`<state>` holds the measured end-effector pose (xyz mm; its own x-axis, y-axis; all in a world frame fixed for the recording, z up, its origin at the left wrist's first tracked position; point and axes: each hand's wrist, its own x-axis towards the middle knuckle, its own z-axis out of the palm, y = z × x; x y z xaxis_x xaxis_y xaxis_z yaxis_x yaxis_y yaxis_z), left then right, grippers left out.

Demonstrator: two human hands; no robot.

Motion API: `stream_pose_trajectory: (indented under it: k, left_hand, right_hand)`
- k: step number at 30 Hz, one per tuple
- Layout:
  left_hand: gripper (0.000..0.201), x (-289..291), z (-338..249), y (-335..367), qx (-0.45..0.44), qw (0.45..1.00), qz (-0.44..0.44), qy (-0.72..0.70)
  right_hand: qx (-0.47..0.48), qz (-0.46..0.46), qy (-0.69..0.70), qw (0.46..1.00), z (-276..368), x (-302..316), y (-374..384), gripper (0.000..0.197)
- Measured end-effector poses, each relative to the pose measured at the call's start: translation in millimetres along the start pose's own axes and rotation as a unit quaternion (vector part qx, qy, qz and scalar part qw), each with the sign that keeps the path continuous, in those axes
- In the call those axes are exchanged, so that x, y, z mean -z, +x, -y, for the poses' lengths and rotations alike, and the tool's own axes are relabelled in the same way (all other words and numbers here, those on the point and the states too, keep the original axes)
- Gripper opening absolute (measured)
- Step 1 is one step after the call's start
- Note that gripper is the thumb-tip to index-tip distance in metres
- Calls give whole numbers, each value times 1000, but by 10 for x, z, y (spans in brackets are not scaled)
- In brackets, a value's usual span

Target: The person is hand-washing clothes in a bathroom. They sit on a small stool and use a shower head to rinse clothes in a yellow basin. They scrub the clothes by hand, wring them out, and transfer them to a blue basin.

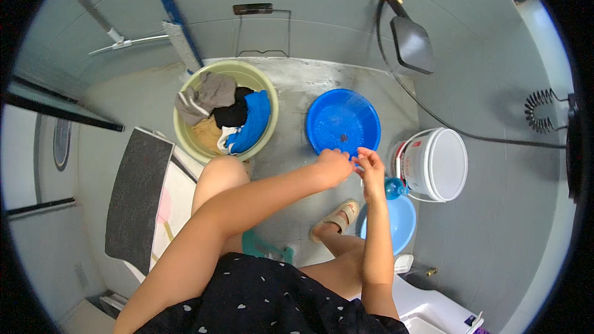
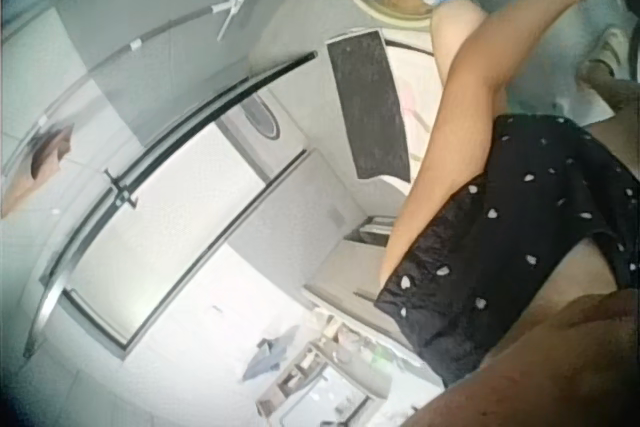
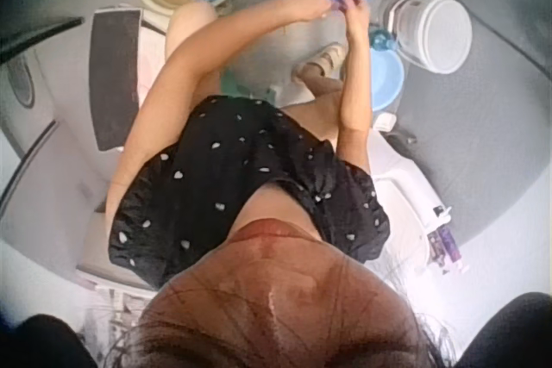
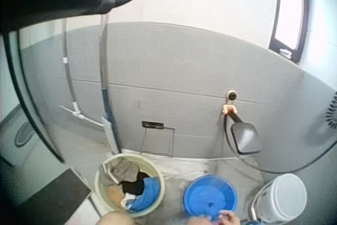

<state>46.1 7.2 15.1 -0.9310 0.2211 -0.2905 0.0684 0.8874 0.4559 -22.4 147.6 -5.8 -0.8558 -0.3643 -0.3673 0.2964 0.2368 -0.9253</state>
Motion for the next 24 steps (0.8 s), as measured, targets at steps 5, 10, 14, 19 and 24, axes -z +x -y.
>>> stream_pose_trajectory:
  k: [5, 10, 14, 19, 24]
  left_hand:
    - [39, -69, 153, 93, -5, 994, -96, 44]
    - [47, 52, 212, 158, 28, 993, -117, 1]
    - [49, 67, 188, 157, 34, 996, -78, 11]
    - [47, 18, 62, 176, 21, 1000, -17, -6]
    - [44, -66, 42, 141, 31, 999, -21, -13]
  right_hand:
    - [61, -18, -121, 991, -135, 116, 148, 22]
    - [6, 20, -79, 997, -74, 5, 81, 24]
    - [37, 22, -132, 990, -47, -17, 43, 23]
    - [53, 20, -109, 992, -51, -25, 47, 24]
    - [52, 34, -111, 992, -11, -36, 65, 24]
